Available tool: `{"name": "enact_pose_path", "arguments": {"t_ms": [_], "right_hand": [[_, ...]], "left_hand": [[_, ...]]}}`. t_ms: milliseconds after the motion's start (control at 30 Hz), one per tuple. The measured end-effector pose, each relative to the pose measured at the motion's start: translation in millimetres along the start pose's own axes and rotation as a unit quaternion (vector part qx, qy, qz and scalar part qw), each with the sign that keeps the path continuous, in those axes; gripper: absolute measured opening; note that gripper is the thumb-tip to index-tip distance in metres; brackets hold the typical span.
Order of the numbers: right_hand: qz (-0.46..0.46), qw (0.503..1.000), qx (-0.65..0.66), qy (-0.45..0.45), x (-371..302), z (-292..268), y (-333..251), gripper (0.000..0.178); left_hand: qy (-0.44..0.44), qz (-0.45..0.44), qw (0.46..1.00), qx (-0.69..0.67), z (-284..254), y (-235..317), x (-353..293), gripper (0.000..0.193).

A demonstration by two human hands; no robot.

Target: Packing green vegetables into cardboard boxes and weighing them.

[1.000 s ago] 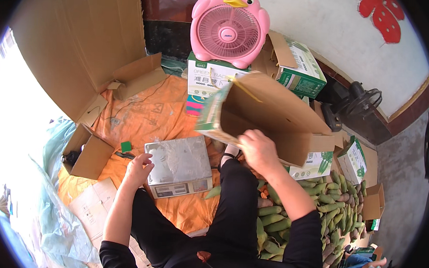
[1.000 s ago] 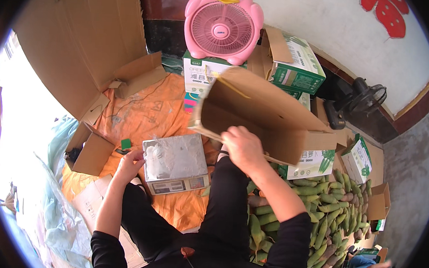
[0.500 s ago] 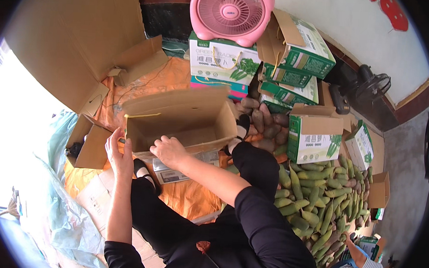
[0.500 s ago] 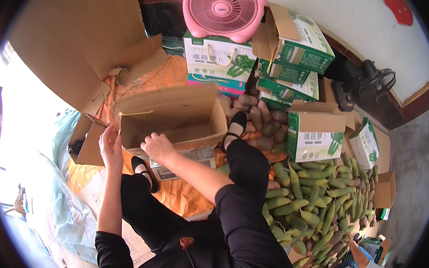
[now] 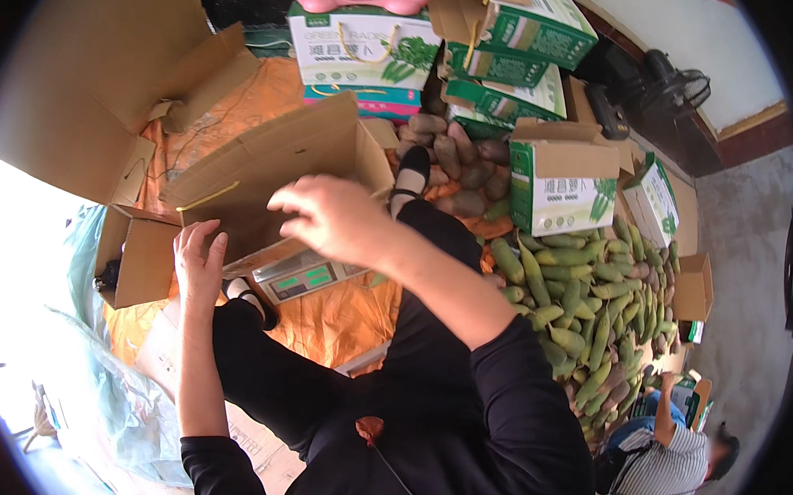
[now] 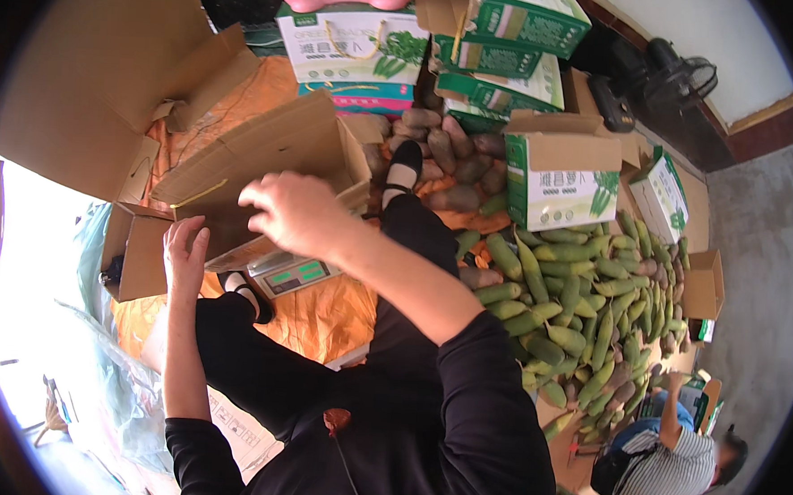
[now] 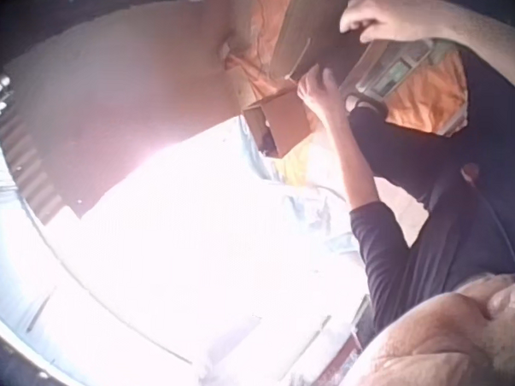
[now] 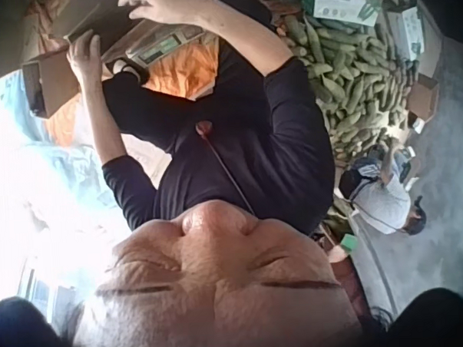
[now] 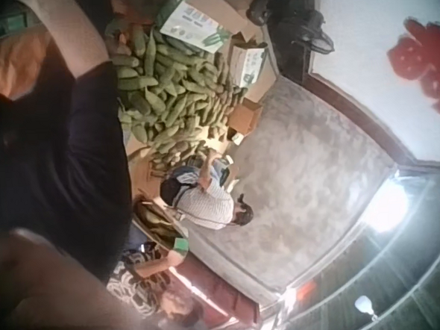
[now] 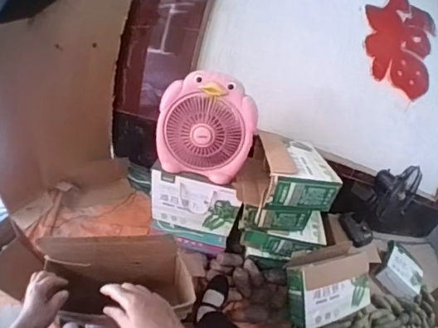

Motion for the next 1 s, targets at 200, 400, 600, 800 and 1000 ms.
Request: {"name": "enact_pose_path", "arguments": {"t_ms": [200, 400, 600, 800, 1000], "right_hand": [[0.165, 0.969, 0.106, 0.148, -83.2, -87.7, 64.5, 0.025], [0.356, 0.921, -0.012, 0.155, -212.5, -36.2, 183.8, 0.023], [0.523, 0.843, -0.089, -0.090, -323.7, 70.8, 244.8, 0.024], [0.519, 0.852, -0.029, -0.056, -347.9, 125.8, 236.7, 0.021], [0.471, 0.878, -0.038, -0.078, -308.1, 120.7, 212.0, 0.015]], "left_hand": [[-0.099, 0.045, 0.993, 0.039, 12.5, 9.5, 1.2, 0.027], [-0.190, 0.033, 0.980, 0.053, 20.7, 21.2, -1.5, 0.040], [-0.273, 0.016, 0.957, 0.098, 19.5, 42.1, 0.0, 0.044], [-0.281, -0.006, 0.957, 0.065, 51.6, 40.7, -2.8, 0.039], [-0.222, 0.000, 0.970, 0.097, 68.1, 26.6, -4.9, 0.023]]}}
Point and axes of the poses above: each hand's wrist, its own x-axis towards the middle knuckle, its own z-axis out of the palm, y = z × x, the point moved 1 cm from there along x, towards the middle knuckle, and after that the axes turned 7 degrees about -y, right-handed, at the moved point
